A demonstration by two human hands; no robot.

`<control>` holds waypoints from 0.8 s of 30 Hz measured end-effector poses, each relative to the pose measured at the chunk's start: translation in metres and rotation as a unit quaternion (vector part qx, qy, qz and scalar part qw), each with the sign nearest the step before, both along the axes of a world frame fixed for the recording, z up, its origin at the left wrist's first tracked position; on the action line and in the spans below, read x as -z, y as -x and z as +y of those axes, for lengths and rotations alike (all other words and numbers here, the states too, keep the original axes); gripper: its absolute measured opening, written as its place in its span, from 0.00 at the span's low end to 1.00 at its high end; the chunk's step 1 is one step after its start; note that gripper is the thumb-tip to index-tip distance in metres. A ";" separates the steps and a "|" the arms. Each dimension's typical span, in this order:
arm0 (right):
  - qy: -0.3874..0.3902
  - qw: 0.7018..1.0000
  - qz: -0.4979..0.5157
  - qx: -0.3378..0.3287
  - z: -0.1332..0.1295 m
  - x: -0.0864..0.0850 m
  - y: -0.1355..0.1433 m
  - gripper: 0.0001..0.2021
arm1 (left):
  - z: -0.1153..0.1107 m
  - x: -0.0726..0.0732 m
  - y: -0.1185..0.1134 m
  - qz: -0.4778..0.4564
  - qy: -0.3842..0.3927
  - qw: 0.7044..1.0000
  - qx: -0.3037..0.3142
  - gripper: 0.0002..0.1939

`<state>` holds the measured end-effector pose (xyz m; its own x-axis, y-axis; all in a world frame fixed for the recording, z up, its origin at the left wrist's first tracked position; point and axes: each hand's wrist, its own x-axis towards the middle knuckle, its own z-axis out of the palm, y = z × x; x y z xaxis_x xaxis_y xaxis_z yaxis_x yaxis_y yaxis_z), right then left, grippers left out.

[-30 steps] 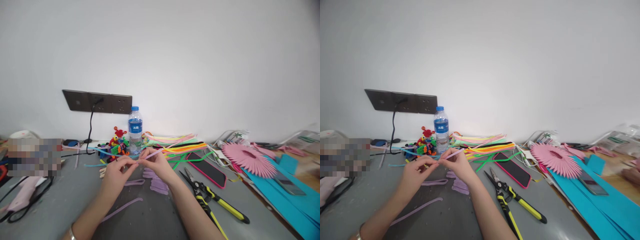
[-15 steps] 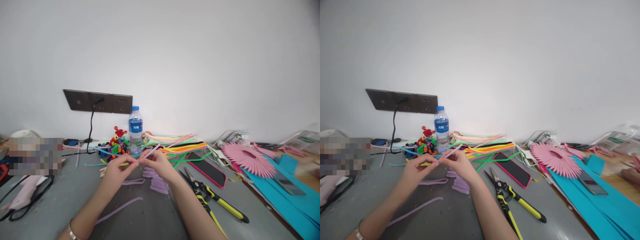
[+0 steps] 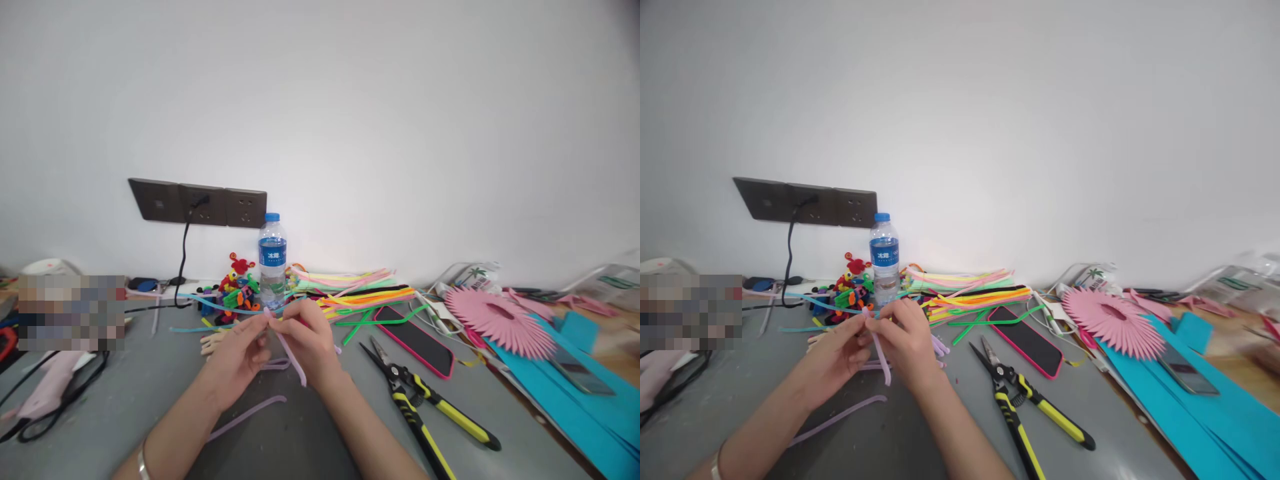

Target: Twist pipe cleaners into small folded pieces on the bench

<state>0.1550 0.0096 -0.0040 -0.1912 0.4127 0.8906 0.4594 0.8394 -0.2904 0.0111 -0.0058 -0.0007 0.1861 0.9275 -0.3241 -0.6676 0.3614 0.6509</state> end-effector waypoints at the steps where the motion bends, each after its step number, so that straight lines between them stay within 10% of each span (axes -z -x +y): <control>1: 0.002 1.000 -0.006 -0.004 0.001 -0.001 -0.001 0.07 | 0.001 0.000 0.001 0.006 -0.003 1.000 -0.004 0.17; 9: 0.159 0.980 0.024 -0.119 0.002 -0.008 -0.004 0.04 | 0.003 0.001 0.002 0.063 -0.022 0.998 -0.010 0.19; 15: 0.357 0.892 0.141 -0.239 0.008 -0.012 -0.009 0.08 | 0.004 -0.006 0.005 0.146 -0.074 0.986 0.044 0.22; 24: 0.443 0.830 0.146 -0.304 0.010 -0.020 -0.024 0.10 | 0.004 -0.007 0.014 0.256 -0.166 0.939 0.157 0.22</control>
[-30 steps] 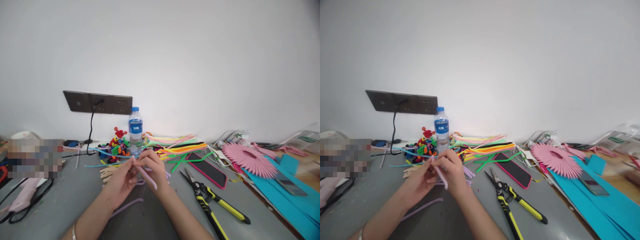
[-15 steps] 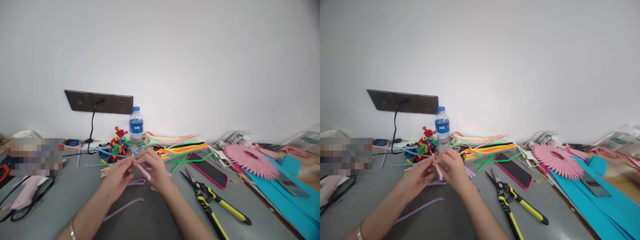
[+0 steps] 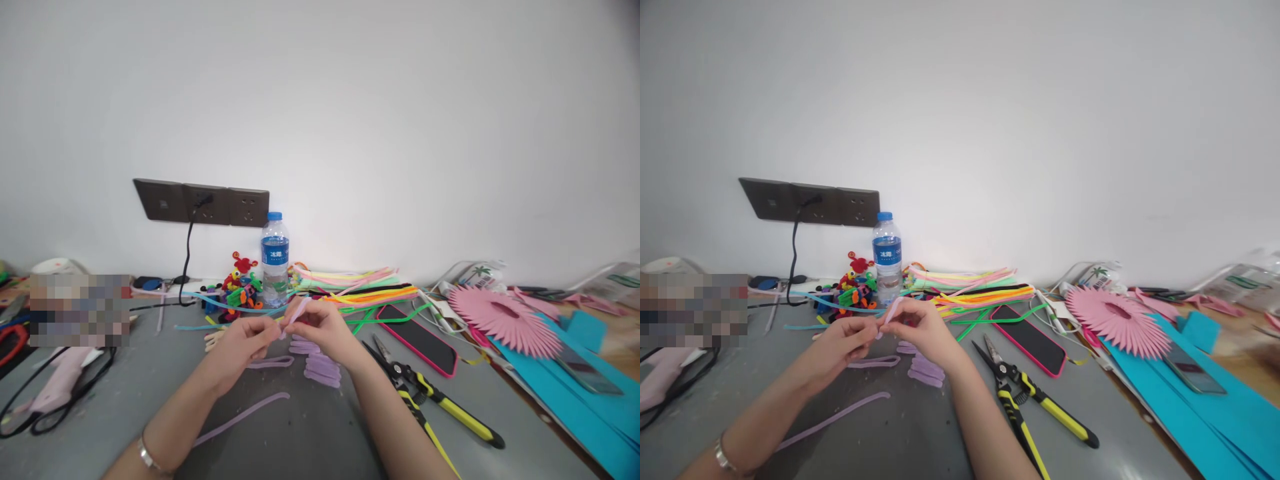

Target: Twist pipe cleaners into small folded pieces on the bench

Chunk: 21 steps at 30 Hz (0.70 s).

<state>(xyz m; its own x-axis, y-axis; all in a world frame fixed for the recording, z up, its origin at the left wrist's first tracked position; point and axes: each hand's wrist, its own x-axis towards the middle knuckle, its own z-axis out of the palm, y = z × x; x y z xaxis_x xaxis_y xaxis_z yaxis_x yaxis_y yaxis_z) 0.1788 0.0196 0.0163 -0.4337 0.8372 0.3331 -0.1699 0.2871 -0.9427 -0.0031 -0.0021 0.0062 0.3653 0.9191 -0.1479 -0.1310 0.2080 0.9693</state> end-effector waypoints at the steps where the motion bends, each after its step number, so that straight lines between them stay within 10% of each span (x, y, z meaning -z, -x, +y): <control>1: 0.015 1.000 0.004 -0.013 0.000 0.000 -0.001 0.10 | 0.000 0.001 0.001 0.010 -0.001 1.000 0.018 0.22; 14: 0.159 0.976 -0.018 -0.144 -0.002 0.003 -0.005 0.10 | 0.002 -0.002 0.009 0.090 -0.077 0.988 0.095 0.13; 21: 0.149 0.988 -0.014 -0.025 0.003 0.009 0.005 0.15 | 0.007 0.002 0.008 0.132 -0.107 0.985 0.009 0.13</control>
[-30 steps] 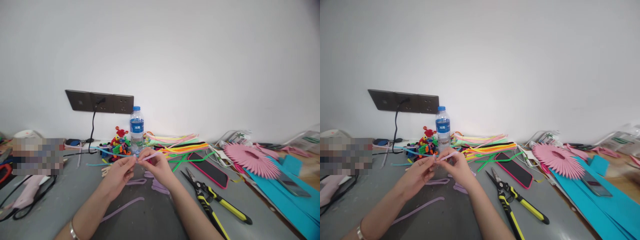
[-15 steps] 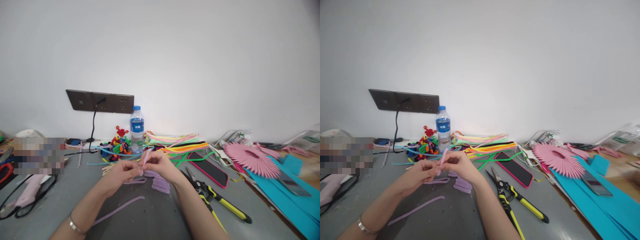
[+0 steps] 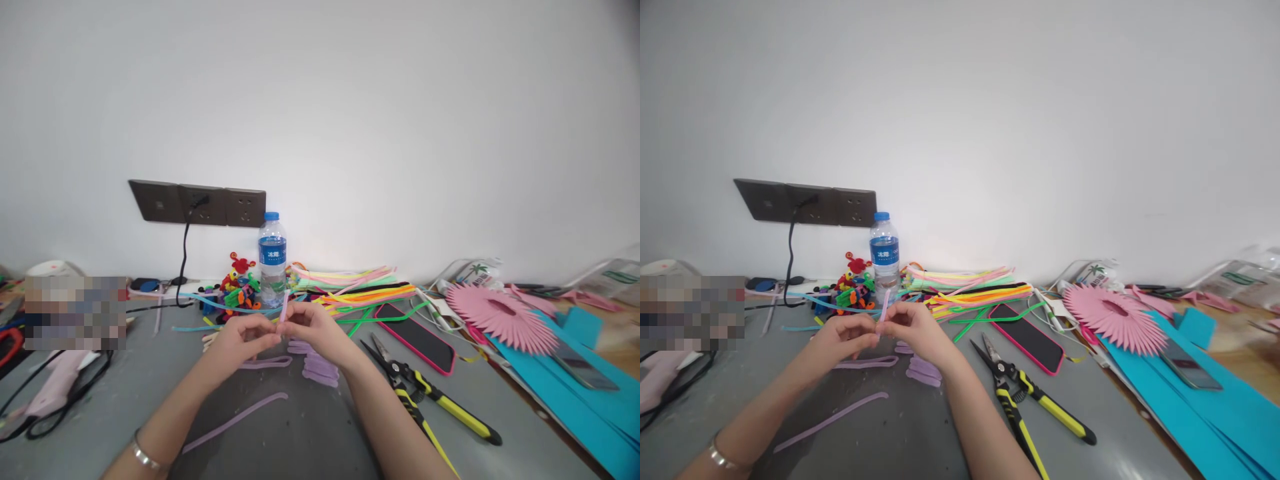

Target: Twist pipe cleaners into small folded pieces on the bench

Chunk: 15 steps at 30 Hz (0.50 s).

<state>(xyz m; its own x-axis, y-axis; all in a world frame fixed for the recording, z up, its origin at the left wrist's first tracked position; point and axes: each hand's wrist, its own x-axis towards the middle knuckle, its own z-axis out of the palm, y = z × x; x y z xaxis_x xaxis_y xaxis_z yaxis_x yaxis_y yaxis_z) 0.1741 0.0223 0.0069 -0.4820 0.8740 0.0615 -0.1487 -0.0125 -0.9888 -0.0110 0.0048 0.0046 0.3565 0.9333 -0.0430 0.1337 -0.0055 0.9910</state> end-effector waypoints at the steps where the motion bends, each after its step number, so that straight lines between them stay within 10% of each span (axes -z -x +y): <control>1: -0.005 1.000 -0.002 0.014 0.001 0.002 0.002 0.16 | 0.001 0.001 -0.001 0.002 -0.004 1.000 -0.012 0.14; 15: -0.007 0.999 -0.009 0.036 0.004 0.005 0.004 0.18 | -0.005 0.003 -0.010 0.007 -0.009 0.998 -0.069 0.14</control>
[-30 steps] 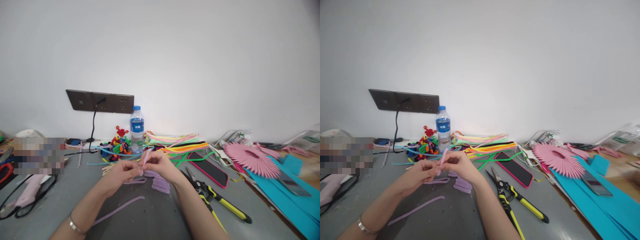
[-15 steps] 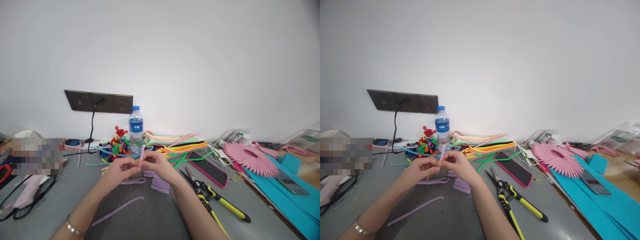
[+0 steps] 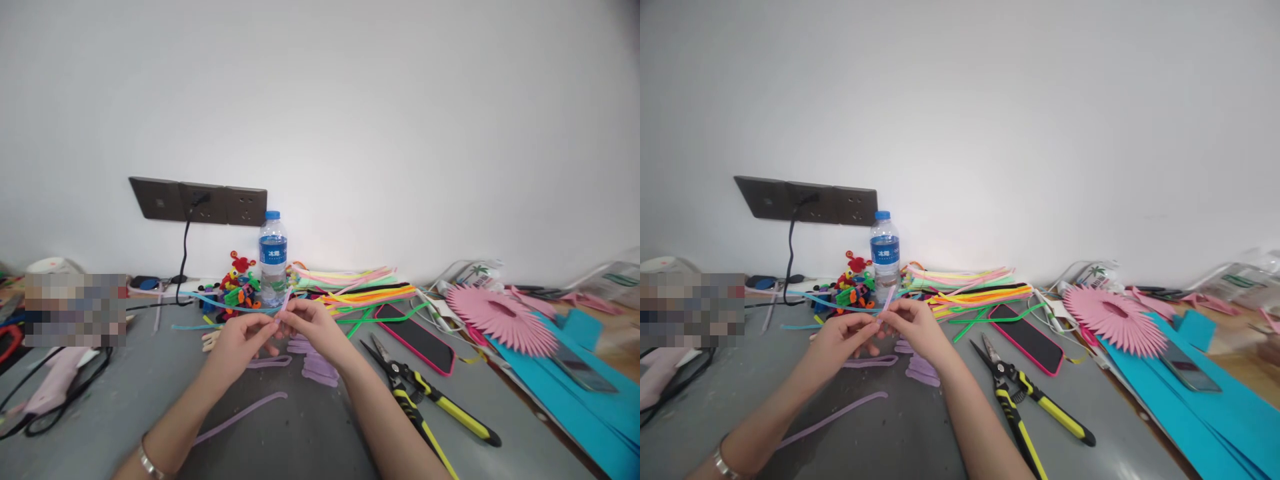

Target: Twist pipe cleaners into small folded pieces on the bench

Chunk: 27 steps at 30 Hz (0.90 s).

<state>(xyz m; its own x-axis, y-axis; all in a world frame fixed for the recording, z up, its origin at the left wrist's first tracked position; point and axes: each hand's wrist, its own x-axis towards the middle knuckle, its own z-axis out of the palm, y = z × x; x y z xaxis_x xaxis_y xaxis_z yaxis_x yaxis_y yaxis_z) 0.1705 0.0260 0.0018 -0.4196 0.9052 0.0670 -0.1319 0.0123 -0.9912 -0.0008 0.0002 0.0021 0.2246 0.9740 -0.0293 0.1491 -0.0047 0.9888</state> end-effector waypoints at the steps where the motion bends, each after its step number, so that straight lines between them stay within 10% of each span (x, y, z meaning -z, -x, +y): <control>1: -0.003 1.000 0.002 0.003 0.000 0.000 0.000 0.18 | 0.000 0.000 -0.001 -0.005 0.001 1.000 -0.003 0.14; 18: 0.055 0.984 -0.061 -0.155 -0.002 -0.007 -0.022 0.14 | -0.005 -0.006 0.004 0.086 0.000 0.983 0.164 0.17; 27: -0.018 0.985 -0.111 -0.128 -0.003 -0.008 -0.021 0.09 | -0.001 -0.005 0.009 0.072 0.015 0.984 0.159 0.17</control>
<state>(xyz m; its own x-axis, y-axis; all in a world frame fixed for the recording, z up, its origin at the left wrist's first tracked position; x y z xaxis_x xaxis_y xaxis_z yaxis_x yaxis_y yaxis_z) 0.1917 0.0231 0.0096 -0.6416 0.7667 -0.0218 0.0842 0.0421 -0.9956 -0.0095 -0.0007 0.0076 0.5101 0.8529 -0.1109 0.2832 -0.0448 0.9580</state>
